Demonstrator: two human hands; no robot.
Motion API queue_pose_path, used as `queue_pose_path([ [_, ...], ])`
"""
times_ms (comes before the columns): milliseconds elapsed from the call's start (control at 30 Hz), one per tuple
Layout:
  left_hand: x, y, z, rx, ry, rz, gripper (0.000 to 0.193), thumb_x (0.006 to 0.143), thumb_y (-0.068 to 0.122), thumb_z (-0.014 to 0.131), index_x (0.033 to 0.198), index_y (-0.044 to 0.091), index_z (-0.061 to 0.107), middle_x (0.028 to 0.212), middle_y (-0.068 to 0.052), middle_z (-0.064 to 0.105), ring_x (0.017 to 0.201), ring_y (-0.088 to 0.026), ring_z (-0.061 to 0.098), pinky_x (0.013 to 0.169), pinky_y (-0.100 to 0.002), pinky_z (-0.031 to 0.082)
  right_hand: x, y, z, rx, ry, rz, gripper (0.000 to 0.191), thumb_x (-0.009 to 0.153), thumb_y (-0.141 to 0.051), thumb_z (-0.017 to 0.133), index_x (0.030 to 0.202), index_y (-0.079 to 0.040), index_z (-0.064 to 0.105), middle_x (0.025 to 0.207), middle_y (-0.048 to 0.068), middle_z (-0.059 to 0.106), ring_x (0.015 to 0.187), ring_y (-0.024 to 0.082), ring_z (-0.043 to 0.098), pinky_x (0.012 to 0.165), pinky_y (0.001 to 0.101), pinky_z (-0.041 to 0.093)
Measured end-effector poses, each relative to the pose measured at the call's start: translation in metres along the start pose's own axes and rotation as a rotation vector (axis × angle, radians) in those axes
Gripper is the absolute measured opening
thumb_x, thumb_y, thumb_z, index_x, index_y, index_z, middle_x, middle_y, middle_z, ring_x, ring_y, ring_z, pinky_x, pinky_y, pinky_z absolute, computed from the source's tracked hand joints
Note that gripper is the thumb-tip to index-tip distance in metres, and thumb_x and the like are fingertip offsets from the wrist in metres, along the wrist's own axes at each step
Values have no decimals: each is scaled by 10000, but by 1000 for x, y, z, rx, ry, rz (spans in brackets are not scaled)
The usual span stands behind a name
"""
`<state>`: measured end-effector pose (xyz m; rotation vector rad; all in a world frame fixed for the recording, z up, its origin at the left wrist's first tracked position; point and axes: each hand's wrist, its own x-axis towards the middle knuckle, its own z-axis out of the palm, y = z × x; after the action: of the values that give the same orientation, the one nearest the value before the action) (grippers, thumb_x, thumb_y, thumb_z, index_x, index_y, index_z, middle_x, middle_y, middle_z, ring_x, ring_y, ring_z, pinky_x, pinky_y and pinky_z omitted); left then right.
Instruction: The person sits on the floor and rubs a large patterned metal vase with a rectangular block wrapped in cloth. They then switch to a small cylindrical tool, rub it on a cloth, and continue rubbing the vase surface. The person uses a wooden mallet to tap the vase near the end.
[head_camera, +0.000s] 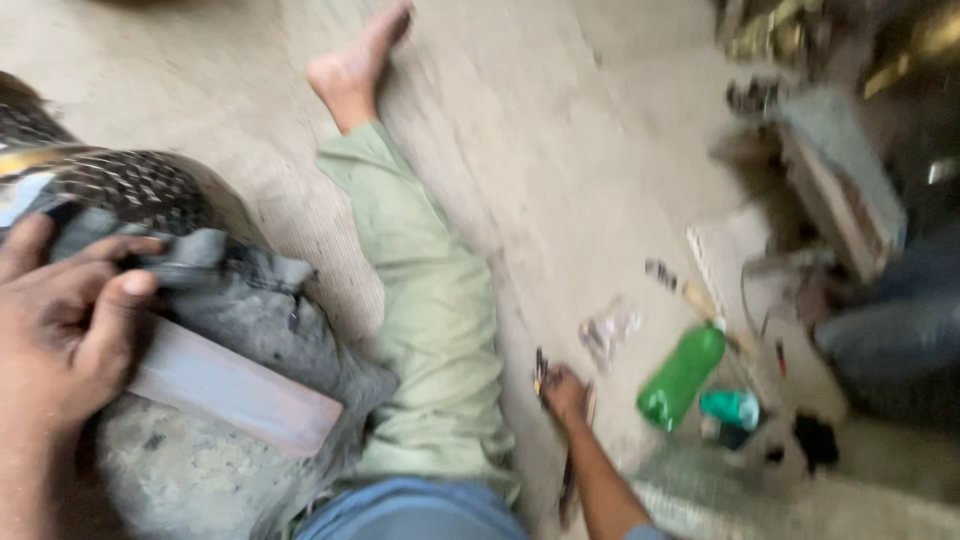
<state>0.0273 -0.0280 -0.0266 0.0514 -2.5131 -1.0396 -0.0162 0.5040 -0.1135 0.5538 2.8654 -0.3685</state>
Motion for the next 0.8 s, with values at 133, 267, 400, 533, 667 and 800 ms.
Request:
queue_pose_path([
  [133,-2,6,-7,393,97,59,426,1102,358,645,759,107,668,1065,17,769,1221,-251,635,1084,-450,395,10,-19,0,215,50,54,352,740,-316,882,959,-106,704,779,61,738,738,193,699,741,342,557],
  [267,-3,11,-10,414,49,40,438,1154,450,616,856,143,710,1061,56,758,1238,-209,614,1067,-439,358,21,-22,11,208,-76,45,341,755,-242,901,968,-64,702,783,39,726,709,155,662,704,321,542],
  [400,-4,11,-9,405,81,88,339,1145,439,627,1011,167,779,1078,64,746,1268,-199,592,1075,-410,344,32,-23,7,404,-47,-3,294,760,-141,901,984,-53,732,801,44,728,718,126,640,679,272,534],
  [533,-3,8,-9,435,44,47,432,1168,468,654,888,151,745,1036,87,758,1199,-167,606,1038,-388,350,37,-20,-1,979,12,102,178,852,-91,784,993,-49,685,837,49,738,713,125,684,597,262,530],
  [667,-2,9,-8,449,50,56,459,1172,472,663,867,138,737,1047,82,759,1244,-173,605,1066,-400,349,25,-17,5,1015,-104,204,143,848,-21,773,947,-15,669,794,113,739,651,180,671,565,276,523],
  [800,1,15,-10,458,67,89,446,1152,445,657,842,133,728,1104,83,777,1297,-186,613,1088,-420,340,9,-17,19,718,-113,188,179,817,-44,809,928,-3,674,800,103,749,659,157,678,611,275,539],
])
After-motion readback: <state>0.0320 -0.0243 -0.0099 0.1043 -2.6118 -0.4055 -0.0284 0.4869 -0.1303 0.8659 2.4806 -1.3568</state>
